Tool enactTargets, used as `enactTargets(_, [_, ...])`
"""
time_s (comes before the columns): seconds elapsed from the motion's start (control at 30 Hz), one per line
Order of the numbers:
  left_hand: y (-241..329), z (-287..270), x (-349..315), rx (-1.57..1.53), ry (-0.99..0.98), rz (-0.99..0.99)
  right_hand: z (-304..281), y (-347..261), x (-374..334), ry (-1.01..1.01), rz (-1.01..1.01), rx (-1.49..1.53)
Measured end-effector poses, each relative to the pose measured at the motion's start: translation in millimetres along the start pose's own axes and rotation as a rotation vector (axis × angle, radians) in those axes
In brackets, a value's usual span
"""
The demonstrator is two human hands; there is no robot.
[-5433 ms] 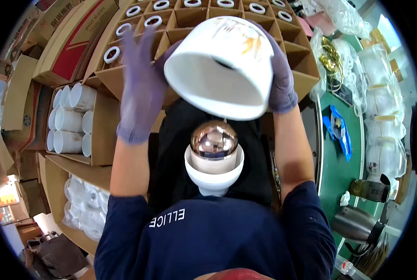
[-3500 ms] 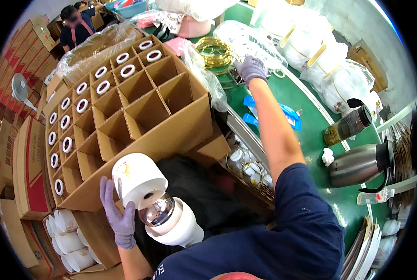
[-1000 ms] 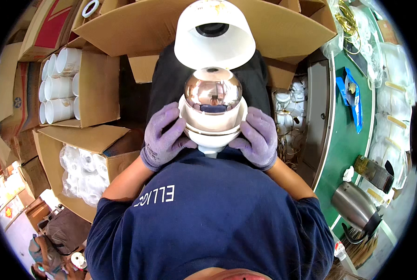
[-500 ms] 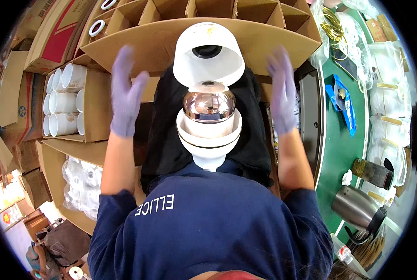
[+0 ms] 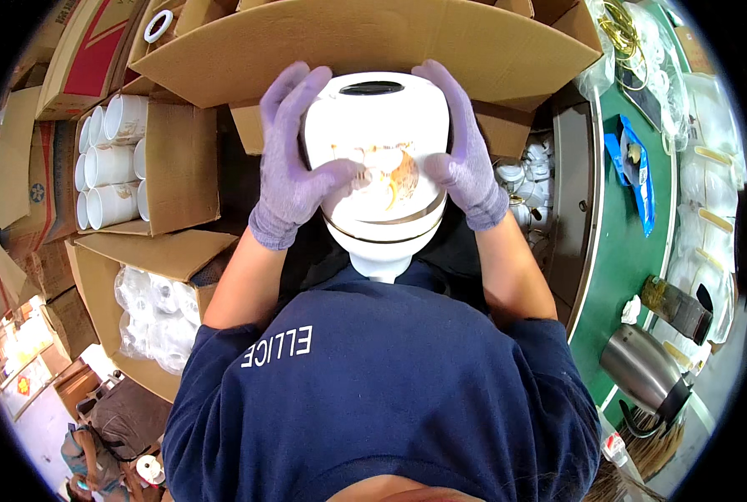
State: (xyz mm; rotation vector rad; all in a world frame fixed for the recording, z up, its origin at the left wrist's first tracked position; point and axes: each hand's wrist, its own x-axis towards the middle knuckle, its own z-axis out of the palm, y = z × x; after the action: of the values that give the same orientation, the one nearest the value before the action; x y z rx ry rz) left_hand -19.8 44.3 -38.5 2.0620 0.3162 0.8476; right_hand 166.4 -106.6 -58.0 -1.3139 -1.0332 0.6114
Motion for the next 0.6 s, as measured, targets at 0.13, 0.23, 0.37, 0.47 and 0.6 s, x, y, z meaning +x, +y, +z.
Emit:
enactTargets(0.13, [7, 7, 2, -0.315, -0.023, -0.122, 1, -9, -3, -0.013, 0.025, 0.062])
enactTargets(0.23, [10, 9, 5, -0.229, -0.057, -0.038, -2, 1, -12, 0.001, -0.024, 0.094])
enactTargets(0.37, [10, 11, 3, -0.233, -0.079, -0.052, 2, 4, -18, 0.030, -0.012, 0.197])
enactTargets(0.47, [8, 12, 3, -0.317, -0.085, -0.022, -2, 3, -23, 0.005, -0.070, 0.133])
enactTargets(0.6, [-17, 23, 4, -0.698, -0.064, -0.077, -15, -30, -21, -0.038, -0.300, -0.435])
